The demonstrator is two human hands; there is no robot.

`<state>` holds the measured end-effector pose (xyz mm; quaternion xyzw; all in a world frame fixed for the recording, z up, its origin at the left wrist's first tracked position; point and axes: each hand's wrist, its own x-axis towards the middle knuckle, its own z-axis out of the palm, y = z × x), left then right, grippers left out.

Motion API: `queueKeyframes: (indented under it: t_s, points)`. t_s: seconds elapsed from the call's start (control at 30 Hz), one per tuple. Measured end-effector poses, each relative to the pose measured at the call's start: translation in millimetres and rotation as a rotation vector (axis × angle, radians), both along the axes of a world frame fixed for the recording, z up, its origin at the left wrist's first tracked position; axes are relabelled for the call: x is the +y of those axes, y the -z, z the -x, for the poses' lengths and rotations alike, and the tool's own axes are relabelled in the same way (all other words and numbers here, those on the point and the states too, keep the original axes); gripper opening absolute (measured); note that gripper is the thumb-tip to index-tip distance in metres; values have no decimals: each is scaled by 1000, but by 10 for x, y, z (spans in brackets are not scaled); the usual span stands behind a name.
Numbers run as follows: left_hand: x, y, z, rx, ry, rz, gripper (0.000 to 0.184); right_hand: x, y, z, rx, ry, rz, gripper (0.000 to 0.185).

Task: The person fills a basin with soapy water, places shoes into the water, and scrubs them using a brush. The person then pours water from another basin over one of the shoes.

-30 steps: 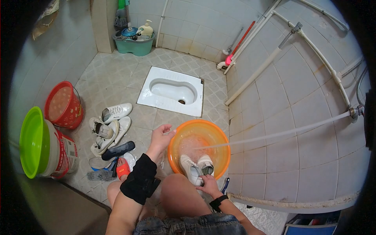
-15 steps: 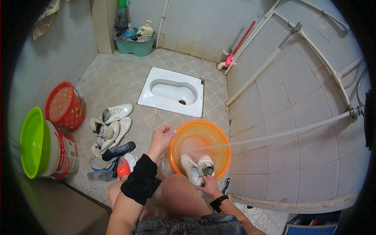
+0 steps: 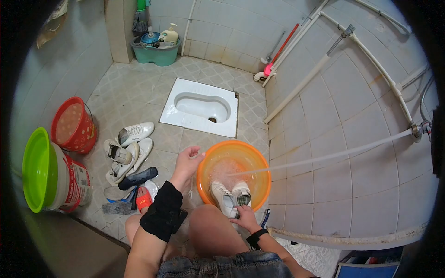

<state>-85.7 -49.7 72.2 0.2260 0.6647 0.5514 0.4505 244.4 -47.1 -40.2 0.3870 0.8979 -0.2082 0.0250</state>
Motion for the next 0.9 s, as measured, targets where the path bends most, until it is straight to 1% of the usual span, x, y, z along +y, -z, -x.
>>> queueKeyframes:
  t_s: [0.07,0.2,0.27,0.3,0.37,0.4,0.47,0.53,0.6,0.77,0.9]
  points:
    - [-2,-8,1,2,0,-2,37,8,12,-7,-47,17,75,61]
    - [-2,-4,2,-3,-4,1,38,57,-11,26,-47,1,11,57]
    - [-1,-15,6,-7,-6,-2,38,154,-64,70,-228,-4,121,57]
    - [-15,-26,12,-15,-11,-9,38,163,-105,75,-226,-5,121,57]
    - [-35,-6,26,-28,-20,-8,38,150,-180,42,-197,-132,-2,60]
    - [-32,17,26,-25,-33,-13,38,136,-180,16,-200,-135,1,60]
    - [-18,62,28,-21,-45,-21,38,104,-179,-20,-158,-30,118,54]
    - [-5,88,33,40,-8,-20,38,86,-176,-36,-147,-13,112,54]
    - [-5,-17,3,28,-5,-2,38,59,-142,-50,-135,6,109,54]
    - [12,-8,-3,34,6,1,38,47,14,-79,-84,-16,-14,55]
    - [1,-20,15,24,5,6,39,61,65,-66,-126,-5,16,54]
